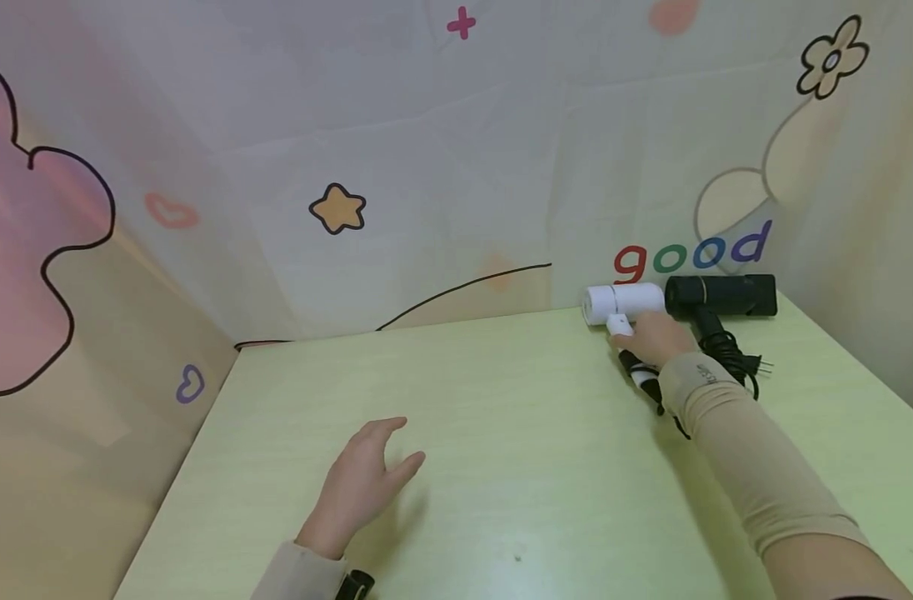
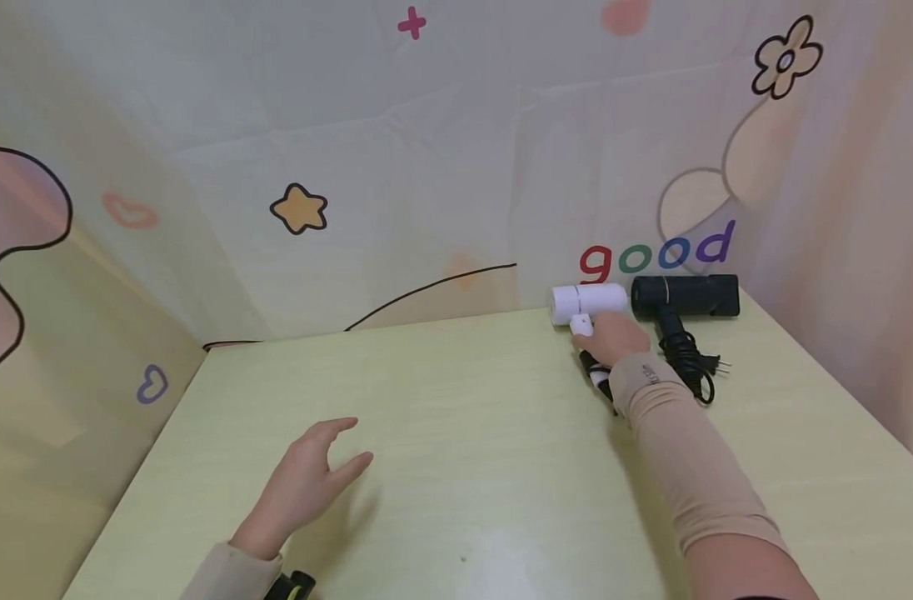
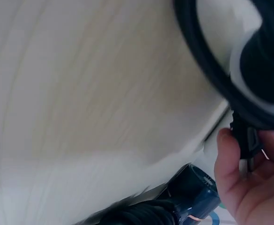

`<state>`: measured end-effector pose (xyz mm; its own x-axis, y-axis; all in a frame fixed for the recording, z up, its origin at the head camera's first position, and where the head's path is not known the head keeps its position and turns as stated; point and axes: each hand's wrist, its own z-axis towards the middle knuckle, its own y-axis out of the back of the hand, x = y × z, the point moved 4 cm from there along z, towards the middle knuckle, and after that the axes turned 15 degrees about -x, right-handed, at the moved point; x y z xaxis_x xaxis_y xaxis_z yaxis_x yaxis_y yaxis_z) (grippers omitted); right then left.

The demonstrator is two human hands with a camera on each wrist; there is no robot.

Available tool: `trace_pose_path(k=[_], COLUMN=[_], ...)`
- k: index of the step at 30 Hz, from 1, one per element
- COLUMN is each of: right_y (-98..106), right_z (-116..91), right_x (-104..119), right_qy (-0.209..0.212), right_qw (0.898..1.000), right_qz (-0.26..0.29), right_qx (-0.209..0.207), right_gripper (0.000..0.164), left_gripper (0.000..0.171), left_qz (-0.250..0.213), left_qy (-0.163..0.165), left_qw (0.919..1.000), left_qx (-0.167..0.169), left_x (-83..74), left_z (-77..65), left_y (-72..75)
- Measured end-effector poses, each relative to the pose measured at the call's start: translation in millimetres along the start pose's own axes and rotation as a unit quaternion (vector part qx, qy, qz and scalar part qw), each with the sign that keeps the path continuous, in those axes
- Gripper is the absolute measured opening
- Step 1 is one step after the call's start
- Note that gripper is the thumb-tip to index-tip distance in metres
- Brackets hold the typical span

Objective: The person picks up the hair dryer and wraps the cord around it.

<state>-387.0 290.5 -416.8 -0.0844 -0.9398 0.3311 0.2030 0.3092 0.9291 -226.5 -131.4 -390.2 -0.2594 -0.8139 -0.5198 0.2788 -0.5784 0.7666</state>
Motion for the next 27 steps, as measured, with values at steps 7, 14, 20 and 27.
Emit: trace_pose_path(k=[7,14,20,27], right_y=[2.9,2.2,2.7,13.1], right_z=[-4.6,-12.7,-12.4,-12.8], right_x=[-1.0,-0.2,7.1,26.4], right_qy=[-0.024,-0.064,-0.049,-0.033], right_qw=[0.998,0.991,0.993,0.996], right_qz=[0.055,0.099,0.072,0.070], right_qx=[0.027,0.061,0.082,0.035], right_gripper=[0.069,0.086,0.087,0.082], left_gripper=[0.053,0.052,0.053,0.053], left_qz=[-0.003,0.000,-0.002,0.007], left_qy=[0.006,0.002,-0.004,-0.034], left_qw=[1.0000,1.0000,1.0000,0.9989], left_qx=[0.004,0.005,0.007,-0.030], left_x=[2.1,5.0,7.6,6.4], left_z=[-2.4,-4.9,-2.5,13.2], left_y=[1.9,3.4,1.0,6.3])
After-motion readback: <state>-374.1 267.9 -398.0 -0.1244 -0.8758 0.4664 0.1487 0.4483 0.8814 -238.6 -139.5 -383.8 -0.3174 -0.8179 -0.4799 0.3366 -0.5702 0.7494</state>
